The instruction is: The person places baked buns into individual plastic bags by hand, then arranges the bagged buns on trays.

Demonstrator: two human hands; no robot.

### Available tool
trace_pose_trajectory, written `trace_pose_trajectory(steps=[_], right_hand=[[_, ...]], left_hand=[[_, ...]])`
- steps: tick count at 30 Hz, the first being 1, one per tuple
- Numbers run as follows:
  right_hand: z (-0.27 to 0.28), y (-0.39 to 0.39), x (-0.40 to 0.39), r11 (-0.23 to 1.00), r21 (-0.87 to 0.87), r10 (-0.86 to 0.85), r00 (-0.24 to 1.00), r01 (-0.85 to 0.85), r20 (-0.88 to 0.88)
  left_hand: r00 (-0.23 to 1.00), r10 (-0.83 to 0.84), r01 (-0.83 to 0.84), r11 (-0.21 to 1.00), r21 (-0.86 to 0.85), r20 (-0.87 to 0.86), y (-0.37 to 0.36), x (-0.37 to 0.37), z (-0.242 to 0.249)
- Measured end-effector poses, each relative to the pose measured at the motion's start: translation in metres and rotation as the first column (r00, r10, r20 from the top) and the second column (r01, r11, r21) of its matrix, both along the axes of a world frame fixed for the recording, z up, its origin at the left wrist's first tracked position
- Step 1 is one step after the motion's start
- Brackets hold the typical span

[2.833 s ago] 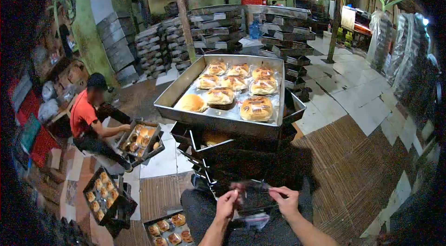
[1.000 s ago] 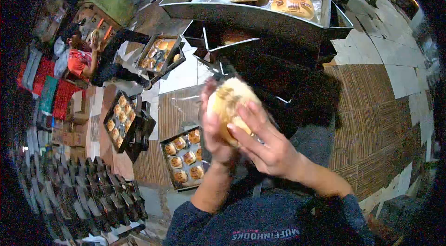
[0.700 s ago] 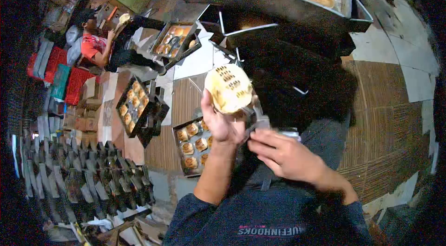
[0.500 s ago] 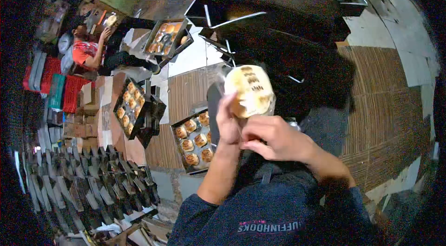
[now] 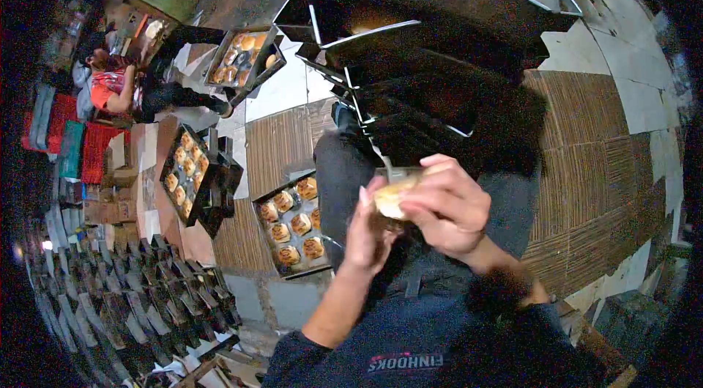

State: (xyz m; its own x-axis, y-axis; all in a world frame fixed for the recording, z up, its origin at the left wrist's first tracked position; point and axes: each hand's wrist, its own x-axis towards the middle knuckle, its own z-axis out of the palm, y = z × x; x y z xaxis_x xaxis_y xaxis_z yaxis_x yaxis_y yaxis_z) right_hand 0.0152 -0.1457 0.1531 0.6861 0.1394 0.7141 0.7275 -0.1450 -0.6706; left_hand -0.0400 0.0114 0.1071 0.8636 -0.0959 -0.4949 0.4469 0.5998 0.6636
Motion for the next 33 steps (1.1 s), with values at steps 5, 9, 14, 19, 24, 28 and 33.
trace_pose_trajectory(steps=[5,9,14,19,24,28,33], right_hand=[[-0.021,0.02,-0.012,0.913,0.354,0.046,0.814,0.201,-0.58],[0.019,0.013,0.012,0.985,-0.157,-0.083,0.991,0.067,-0.103],[-0.06,0.05,0.036,0.998,0.065,0.036,0.932,-0.014,-0.36],[-0.085,0.053,0.022,0.998,0.015,0.068,0.958,-0.066,-0.278],[-0.086,0.091,0.049,0.999,-0.011,0.044,0.996,-0.045,-0.073],[-0.089,0.097,0.08,0.952,-0.026,-0.294,0.893,0.303,-0.342],[-0.138,0.07,-0.03,0.981,-0.126,-0.192,0.712,0.145,-0.676]], left_hand=[[0.71,-0.092,-0.57,0.508,0.646,0.699,0.023,-0.004,-0.022],[0.489,-0.172,-0.814,0.264,0.518,0.855,0.057,0.005,0.009],[0.599,-0.347,-0.776,-0.03,0.629,0.722,0.097,0.012,-0.016],[0.606,-0.191,-0.749,0.189,0.635,0.772,0.106,-0.003,-0.051],[0.607,-0.177,-0.741,0.229,0.632,0.775,0.085,0.029,-0.048],[0.799,0.151,-0.601,0.242,0.762,0.582,0.103,0.044,-0.033],[0.926,0.207,-0.378,0.442,0.813,0.317,0.095,-0.052,-0.043]])
